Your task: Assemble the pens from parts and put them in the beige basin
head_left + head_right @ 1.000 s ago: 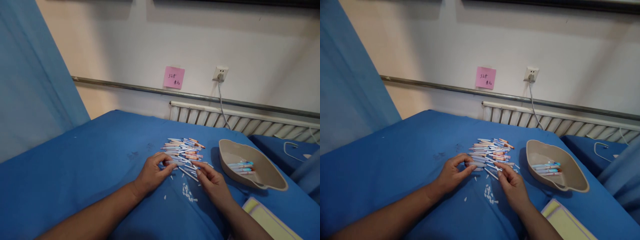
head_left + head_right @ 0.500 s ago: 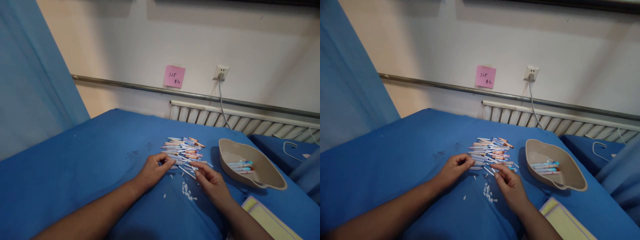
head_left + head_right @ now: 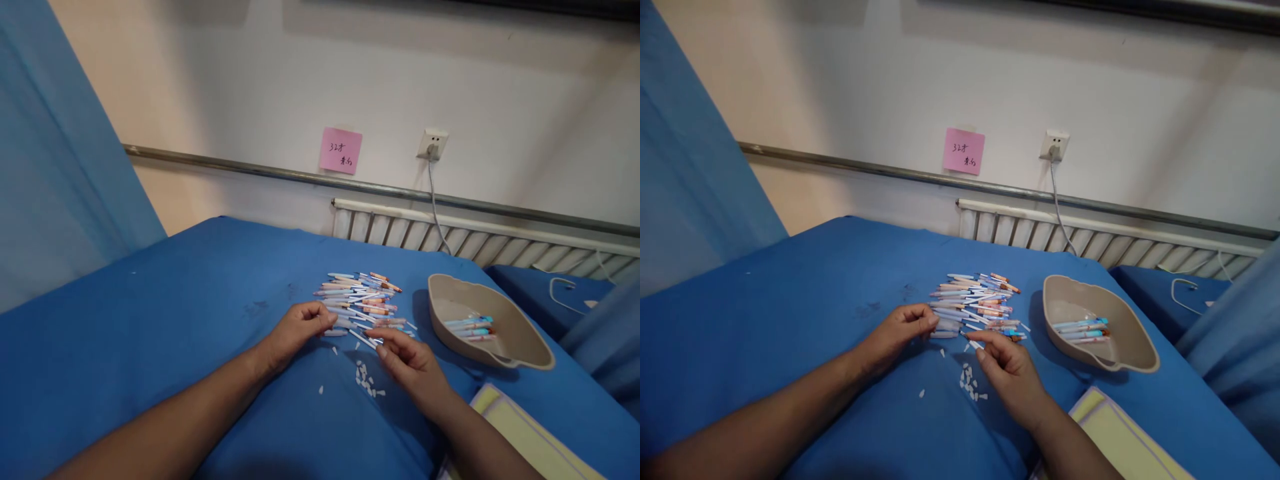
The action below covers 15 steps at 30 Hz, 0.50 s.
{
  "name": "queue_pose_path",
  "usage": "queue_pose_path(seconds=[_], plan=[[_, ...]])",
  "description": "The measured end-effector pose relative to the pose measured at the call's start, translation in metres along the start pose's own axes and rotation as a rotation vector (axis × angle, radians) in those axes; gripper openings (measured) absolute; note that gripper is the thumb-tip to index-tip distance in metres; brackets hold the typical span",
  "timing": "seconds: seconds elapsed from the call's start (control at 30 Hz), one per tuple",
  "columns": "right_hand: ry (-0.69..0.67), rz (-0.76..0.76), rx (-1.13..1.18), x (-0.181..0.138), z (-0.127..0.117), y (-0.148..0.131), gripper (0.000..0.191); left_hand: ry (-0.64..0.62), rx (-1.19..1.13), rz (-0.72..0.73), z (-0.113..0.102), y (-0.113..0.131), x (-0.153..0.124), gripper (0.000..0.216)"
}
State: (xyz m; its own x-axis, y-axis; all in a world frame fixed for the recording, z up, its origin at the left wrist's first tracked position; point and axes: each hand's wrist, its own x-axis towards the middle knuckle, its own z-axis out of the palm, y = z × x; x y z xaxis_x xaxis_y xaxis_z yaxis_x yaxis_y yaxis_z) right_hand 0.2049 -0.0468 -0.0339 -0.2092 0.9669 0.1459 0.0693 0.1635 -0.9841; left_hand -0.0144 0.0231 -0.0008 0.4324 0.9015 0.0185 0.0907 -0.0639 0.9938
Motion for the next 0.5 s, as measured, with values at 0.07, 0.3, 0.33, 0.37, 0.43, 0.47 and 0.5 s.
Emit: queue_pose_path(seconds=[0.07, 0.3, 0.33, 0.37, 0.43, 0.47, 0.5], plan=[[-0.008, -0.002, 0.001, -0.0005, 0.0007, -0.0022, 0.031, -0.032, 0.001, -0.014, -0.0001, 0.0007, -0.0006, 0.034], [-0.049, 0.033, -0.001, -0.0020, 0.0051, -0.0075, 0.028, -0.113, 0.004, -0.074, 0.0012, -0.0010, -0.0031, 0.033], [-0.051, 0.033, 0.000, -0.0020, 0.0054, -0.0078, 0.028, -0.127, 0.000, -0.077, 0.0013, -0.0014, -0.0032, 0.033], [-0.050, 0.033, 0.001, -0.0020, 0.0053, -0.0081, 0.027, -0.143, -0.002, -0.078, 0.0014, -0.0016, -0.0033, 0.033], [-0.048, 0.036, -0.009, -0.0017, 0.0043, -0.0085, 0.025, -0.176, 0.002, -0.074, 0.0019, -0.0008, -0.0035, 0.032], [-0.045, 0.037, -0.022, -0.0014, 0.0034, -0.0085, 0.024, -0.186, 0.010, -0.068, 0.0023, 0.0002, -0.0038, 0.032], [-0.040, 0.035, -0.041, -0.0010, 0.0022, -0.0083, 0.025, -0.190, 0.023, -0.060, 0.0029, 0.0014, -0.0042, 0.031]])
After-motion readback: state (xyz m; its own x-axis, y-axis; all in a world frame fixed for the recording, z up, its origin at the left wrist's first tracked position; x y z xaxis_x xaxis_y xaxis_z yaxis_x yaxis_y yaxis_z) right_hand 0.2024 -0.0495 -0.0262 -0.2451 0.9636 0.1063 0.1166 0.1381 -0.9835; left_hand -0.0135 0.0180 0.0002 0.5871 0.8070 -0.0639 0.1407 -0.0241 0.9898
